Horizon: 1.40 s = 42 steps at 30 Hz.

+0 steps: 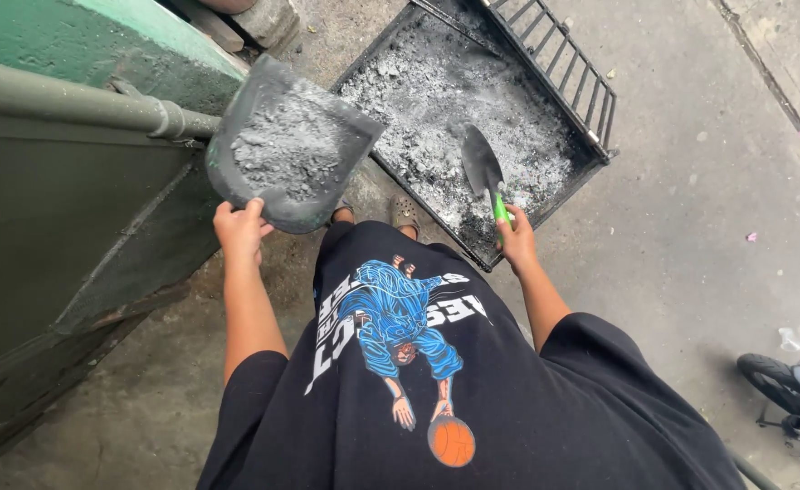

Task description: Removing ash from a charcoal grill using a hand trowel and a dustpan

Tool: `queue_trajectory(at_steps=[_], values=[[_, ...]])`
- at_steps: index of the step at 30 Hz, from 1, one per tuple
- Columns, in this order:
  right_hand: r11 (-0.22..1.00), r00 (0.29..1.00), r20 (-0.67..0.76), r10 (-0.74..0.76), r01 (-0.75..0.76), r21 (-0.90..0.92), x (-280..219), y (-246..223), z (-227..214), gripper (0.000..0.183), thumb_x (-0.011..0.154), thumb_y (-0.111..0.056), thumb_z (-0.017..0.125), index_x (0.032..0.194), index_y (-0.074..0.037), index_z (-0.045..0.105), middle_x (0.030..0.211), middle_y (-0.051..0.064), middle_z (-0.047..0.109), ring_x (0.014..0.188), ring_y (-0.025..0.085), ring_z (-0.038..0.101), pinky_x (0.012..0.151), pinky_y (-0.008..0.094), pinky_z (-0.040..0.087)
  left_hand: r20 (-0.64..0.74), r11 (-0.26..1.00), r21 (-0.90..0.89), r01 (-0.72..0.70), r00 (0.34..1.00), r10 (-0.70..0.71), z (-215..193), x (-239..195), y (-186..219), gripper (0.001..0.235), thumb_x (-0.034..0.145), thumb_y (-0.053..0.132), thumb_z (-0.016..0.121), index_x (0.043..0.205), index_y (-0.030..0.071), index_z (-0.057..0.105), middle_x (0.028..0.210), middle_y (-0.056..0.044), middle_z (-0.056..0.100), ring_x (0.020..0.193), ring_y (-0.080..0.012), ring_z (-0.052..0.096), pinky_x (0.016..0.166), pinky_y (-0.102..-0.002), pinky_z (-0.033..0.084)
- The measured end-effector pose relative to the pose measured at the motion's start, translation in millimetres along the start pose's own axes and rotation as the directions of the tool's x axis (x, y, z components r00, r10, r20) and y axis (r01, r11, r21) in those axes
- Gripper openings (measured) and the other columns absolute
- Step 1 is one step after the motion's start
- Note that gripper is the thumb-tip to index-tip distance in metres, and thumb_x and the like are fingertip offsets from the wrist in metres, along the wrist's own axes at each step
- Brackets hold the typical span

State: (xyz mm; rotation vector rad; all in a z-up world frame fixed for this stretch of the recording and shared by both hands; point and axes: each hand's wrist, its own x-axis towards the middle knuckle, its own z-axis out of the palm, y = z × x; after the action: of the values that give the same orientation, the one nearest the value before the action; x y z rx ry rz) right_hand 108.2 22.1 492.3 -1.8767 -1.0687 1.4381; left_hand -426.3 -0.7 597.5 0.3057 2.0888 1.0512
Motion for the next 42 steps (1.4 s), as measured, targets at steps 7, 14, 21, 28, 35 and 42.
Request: queue_trajectory(at_steps=[7, 14, 21, 28, 35, 42], values=[[1.0, 1.0, 0.001, 0.005, -0.005, 0.001, -22, -13, -29, 0.037, 0.104, -0.013, 0.058, 0.14, -0.003, 0.054, 0.087, 0.019, 0.06, 0.043, 0.018, 0.055, 0.039, 0.03, 0.041, -0.042, 0.999, -0.038, 0.009, 0.999, -0.011, -32, 9, -27, 0.082, 0.091, 0.02, 0.079, 0.148, -0.016, 0.032, 0.102, -0.031, 0.064, 0.089, -0.0431, 0.075, 0.074, -0.055, 0.067], [0.999, 0.997, 0.051, 0.051, -0.05, -0.017, -34, -15, -39, 0.038, 0.104, -0.011, 0.056, 0.141, -0.002, 0.053, 0.088, 0.018, 0.058, 0.043, 0.015, 0.053, 0.039, 0.028, 0.041, -0.029, 0.999, -0.036, 0.025, 0.999, -0.026, -38, 15, -46, 0.08, 0.092, 0.022, 0.079, 0.148, -0.012, 0.034, 0.098, -0.023, 0.065, 0.083, -0.0324, 0.074, 0.072, -0.051, 0.068], [0.995, 0.989, 0.138, 0.045, -0.032, -0.093, -38, -2, -41, 0.037, 0.103, -0.016, 0.06, 0.139, -0.007, 0.058, 0.086, 0.017, 0.06, 0.044, 0.019, 0.056, 0.041, 0.031, 0.043, -0.007, 0.999, -0.017, 0.03, 1.0, -0.03, -36, 16, -43, 0.078, 0.092, 0.022, 0.078, 0.148, -0.012, 0.035, 0.096, -0.02, 0.064, 0.082, -0.0304, 0.073, 0.072, -0.051, 0.068], [0.91, 0.951, 0.303, 0.067, 0.066, -0.41, -2, -22, 1, 0.038, 0.102, -0.03, 0.064, 0.14, -0.023, 0.064, 0.084, 0.015, 0.071, 0.063, 0.031, 0.069, 0.061, 0.043, 0.05, -0.01, 1.0, -0.019, 0.016, 1.0, -0.017, -44, 21, -39, 0.078, 0.092, 0.022, 0.078, 0.148, -0.01, 0.036, 0.096, -0.02, 0.066, 0.082, -0.0301, 0.074, 0.071, -0.051, 0.068], [0.949, 0.918, 0.395, 0.034, 0.095, -0.301, 44, -46, 40, 0.035, 0.103, -0.027, 0.064, 0.137, -0.021, 0.064, 0.087, 0.016, 0.071, 0.064, 0.024, 0.064, 0.061, 0.038, 0.051, -0.029, 0.999, -0.043, 0.025, 0.999, -0.026, -58, 5, -43, 0.077, 0.094, 0.021, 0.077, 0.149, -0.011, 0.034, 0.099, -0.021, 0.066, 0.085, -0.0307, 0.074, 0.074, -0.054, 0.067], [0.994, 0.895, 0.442, 0.056, -0.006, -0.113, 65, -83, 75, 0.032, 0.104, -0.021, 0.062, 0.134, -0.011, 0.061, 0.078, 0.015, 0.064, 0.046, 0.019, 0.058, 0.039, 0.031, 0.046, -0.049, 0.996, -0.085, 0.029, 0.998, -0.033, -68, -14, -49, 0.075, 0.093, 0.021, 0.077, 0.149, -0.008, 0.037, 0.095, -0.019, 0.064, 0.081, -0.0299, 0.072, 0.074, -0.051, 0.067]])
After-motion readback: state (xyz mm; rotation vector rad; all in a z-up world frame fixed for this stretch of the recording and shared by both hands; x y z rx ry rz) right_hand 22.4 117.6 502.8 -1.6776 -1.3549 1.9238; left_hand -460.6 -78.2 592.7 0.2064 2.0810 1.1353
